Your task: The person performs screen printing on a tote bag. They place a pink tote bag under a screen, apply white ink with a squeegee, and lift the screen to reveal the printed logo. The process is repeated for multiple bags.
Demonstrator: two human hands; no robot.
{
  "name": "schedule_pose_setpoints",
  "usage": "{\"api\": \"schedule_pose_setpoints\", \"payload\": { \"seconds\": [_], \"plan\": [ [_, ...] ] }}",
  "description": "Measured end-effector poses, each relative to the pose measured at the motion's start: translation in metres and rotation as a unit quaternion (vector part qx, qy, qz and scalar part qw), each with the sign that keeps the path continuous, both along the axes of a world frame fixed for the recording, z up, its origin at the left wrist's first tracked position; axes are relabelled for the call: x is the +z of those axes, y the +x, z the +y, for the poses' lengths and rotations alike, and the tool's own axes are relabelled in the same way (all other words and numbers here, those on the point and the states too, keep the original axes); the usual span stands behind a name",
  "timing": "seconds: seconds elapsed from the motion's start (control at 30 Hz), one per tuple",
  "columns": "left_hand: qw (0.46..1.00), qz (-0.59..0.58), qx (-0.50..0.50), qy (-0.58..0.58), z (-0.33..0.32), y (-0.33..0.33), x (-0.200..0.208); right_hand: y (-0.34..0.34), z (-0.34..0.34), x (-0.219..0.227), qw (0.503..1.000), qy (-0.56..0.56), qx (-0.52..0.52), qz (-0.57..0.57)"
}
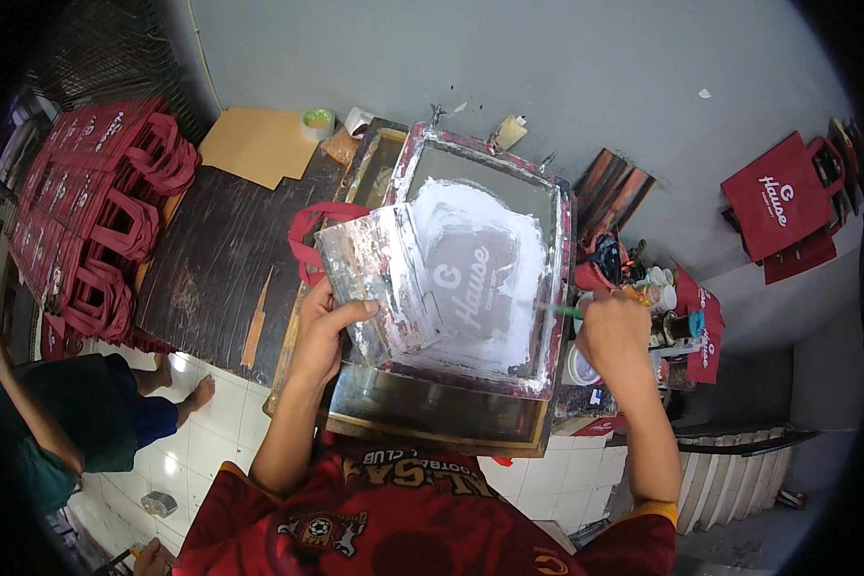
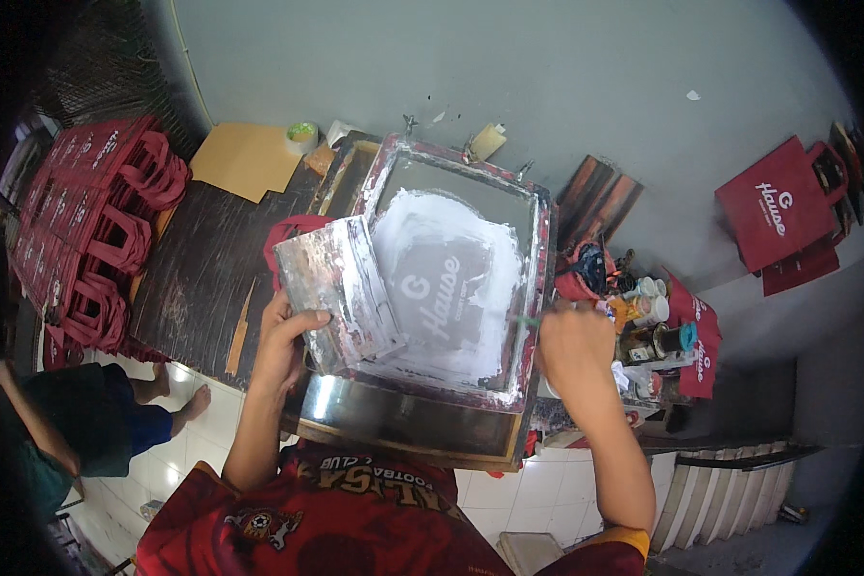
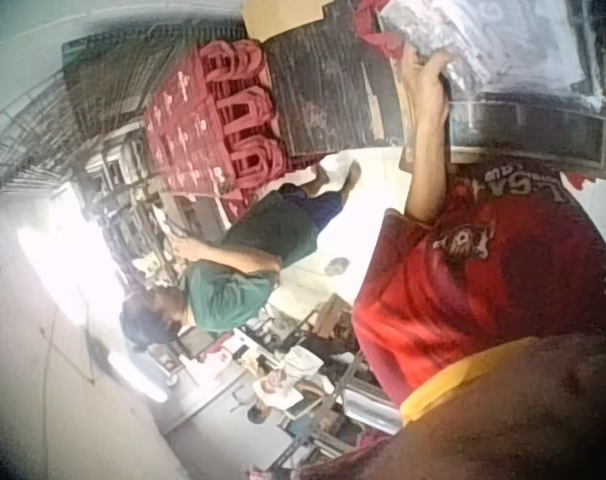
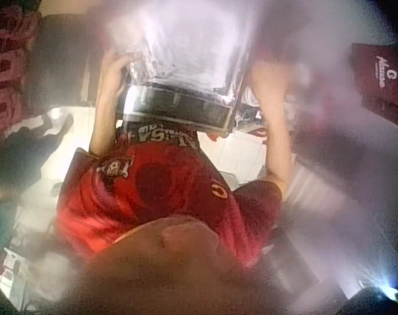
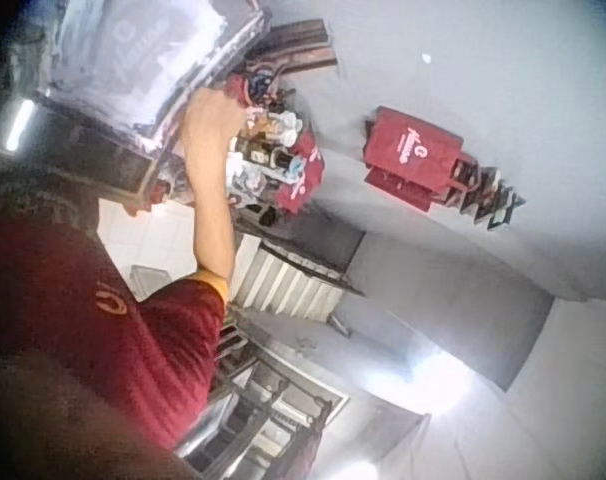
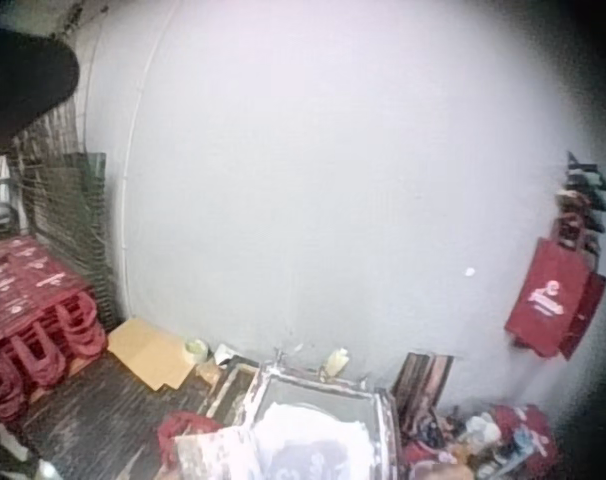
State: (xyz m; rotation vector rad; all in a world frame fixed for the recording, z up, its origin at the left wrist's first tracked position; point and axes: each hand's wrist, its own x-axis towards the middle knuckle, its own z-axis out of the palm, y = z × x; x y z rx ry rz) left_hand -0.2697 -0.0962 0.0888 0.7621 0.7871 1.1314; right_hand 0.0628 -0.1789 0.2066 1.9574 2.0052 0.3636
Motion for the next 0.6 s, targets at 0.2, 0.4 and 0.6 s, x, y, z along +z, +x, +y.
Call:
{"api": "schedule_pose_setpoints", "payload": {
  "seconds": [0.2, 0.4, 0.6],
  "plan": [
    [1.000, -0.007, -0.007, 0.004, 0.001, 0.002, 0.004, 0.023, 0.043, -0.035, 0.996, 0.065, 0.030, -0.050],
    [1.000, -0.012, 0.016, -0.002, 0.000, -0.002, -0.002, -0.006, 0.050, -0.015, 0.995, -0.087, 0.008, -0.054],
    [1.000, -0.011, 0.019, -0.006, 0.000, -0.004, -0.004, -0.034, 0.030, -0.001, 0.984, -0.169, -0.006, -0.062]
  ]
}}
